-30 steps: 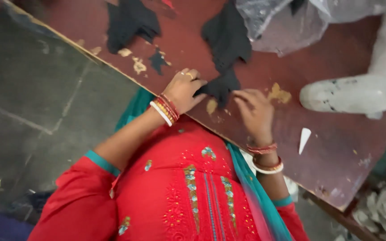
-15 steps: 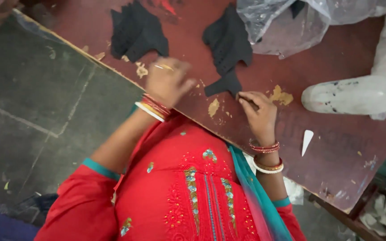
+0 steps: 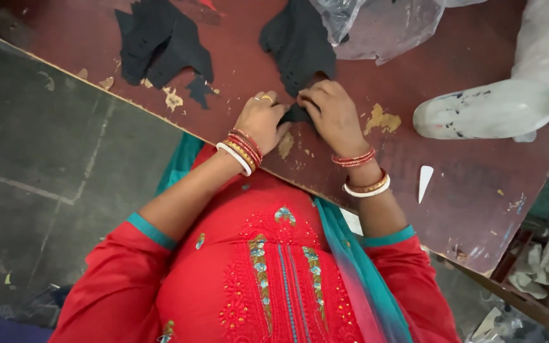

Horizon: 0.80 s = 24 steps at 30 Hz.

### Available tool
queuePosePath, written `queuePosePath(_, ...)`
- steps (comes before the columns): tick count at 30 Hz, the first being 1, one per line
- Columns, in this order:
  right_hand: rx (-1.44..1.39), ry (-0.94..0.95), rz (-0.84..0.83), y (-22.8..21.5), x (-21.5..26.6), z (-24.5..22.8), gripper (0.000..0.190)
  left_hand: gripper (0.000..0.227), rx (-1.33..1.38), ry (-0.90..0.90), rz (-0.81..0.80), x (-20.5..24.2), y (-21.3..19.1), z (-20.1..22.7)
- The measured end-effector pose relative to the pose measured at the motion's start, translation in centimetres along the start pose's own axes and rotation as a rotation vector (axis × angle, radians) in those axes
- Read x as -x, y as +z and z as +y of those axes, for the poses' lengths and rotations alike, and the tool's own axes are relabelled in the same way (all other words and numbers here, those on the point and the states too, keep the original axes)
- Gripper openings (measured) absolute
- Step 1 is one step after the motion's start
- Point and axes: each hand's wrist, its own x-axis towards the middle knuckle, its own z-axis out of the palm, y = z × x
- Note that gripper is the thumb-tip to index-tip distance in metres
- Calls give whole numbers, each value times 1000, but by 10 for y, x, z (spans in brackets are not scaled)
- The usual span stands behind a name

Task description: The person separates black material pieces from a plastic bag on a table, peels them apart, and places them into a tray. The person also handles a white plastic bottle and a roll of tape during the process.

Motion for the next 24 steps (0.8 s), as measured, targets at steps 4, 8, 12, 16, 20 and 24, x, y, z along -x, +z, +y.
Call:
queuePosePath(4, 55, -81, -40, -6, 12, -9, 16, 29, 27, -14, 31, 2, 6, -2)
queuePosePath(8, 66, -18, -134, -17, 44, -5, 15, 29, 9, -42, 26, 0, -1, 11)
queuePosePath(12, -122, 200, 25, -19, 68, 9, 16, 27, 136, -168, 118, 9, -12, 15)
queuePosePath(16, -257, 396, 162, -10, 80, 25, 18, 19, 400, -293, 315, 28, -51, -11)
queuePosePath(20, -278, 468, 189, -10, 81, 27, 19, 15, 349, -365, 521, 40, -99, -51)
queuePosePath(24, -392, 507, 234, -12, 80, 28, 18, 31, -188, -110, 549, 14, -107, -50)
